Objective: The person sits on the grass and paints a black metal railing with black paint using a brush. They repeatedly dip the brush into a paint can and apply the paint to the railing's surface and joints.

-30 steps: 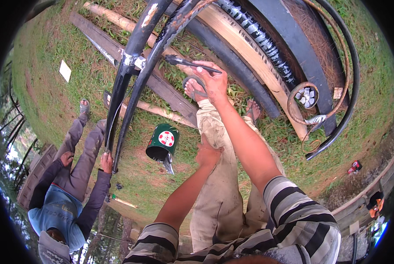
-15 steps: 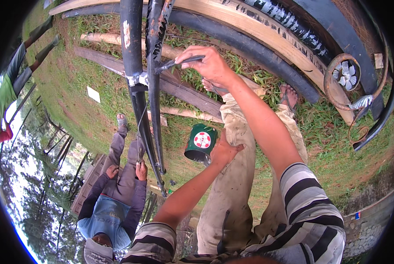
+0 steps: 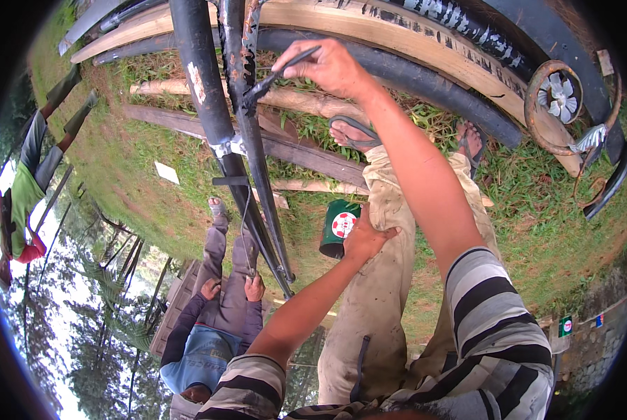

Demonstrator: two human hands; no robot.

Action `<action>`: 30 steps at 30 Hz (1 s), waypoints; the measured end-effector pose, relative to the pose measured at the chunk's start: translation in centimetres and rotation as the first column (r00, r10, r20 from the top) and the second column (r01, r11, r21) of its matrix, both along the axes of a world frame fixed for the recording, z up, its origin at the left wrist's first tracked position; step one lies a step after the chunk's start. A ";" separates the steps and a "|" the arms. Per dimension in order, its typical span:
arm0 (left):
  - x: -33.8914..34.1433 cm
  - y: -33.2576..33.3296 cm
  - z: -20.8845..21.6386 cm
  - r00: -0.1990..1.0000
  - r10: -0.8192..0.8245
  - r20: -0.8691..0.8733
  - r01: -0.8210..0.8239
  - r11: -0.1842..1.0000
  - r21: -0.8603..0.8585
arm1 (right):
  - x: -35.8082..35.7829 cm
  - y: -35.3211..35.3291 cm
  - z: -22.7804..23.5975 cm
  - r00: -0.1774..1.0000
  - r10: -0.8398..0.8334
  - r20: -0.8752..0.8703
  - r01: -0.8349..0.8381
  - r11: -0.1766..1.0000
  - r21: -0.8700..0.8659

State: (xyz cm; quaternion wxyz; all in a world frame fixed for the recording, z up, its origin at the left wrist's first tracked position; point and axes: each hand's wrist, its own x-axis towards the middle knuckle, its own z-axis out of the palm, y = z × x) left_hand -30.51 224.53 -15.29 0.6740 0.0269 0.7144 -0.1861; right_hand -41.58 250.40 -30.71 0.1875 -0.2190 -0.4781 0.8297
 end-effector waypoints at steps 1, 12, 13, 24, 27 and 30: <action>0.3 -0.2 -0.1 1.000 0.007 -0.010 -0.007 1.000 0.014 | -0.3 1.9 -0.6 0.996 -0.076 0.052 0.074 0.997 0.031; 1.0 -1.1 -0.3 0.995 -0.096 -0.028 0.096 0.995 0.019 | 1.7 2.1 1.3 0.979 -0.200 0.036 0.198 0.978 0.058; 1.3 -1.1 -0.4 0.995 -0.100 -0.028 0.101 0.994 0.035 | 1.3 2.7 1.0 0.981 -0.184 0.067 0.181 0.982 0.049; 0.1 -0.4 -0.5 0.999 -0.047 0.025 0.048 0.999 -0.018 | 1.3 0.5 2.0 0.897 -0.442 0.005 0.436 0.886 0.158; 0.0 0.1 -0.2 0.999 -0.040 0.016 0.041 0.999 -0.017 | 0.5 3.5 0.4 0.857 -0.514 0.041 0.500 0.848 0.178; 0.1 -0.2 -0.4 0.996 -0.083 -0.007 0.084 0.996 0.032 | 1.6 7.1 0.5 0.756 -0.652 -0.058 0.624 0.691 0.364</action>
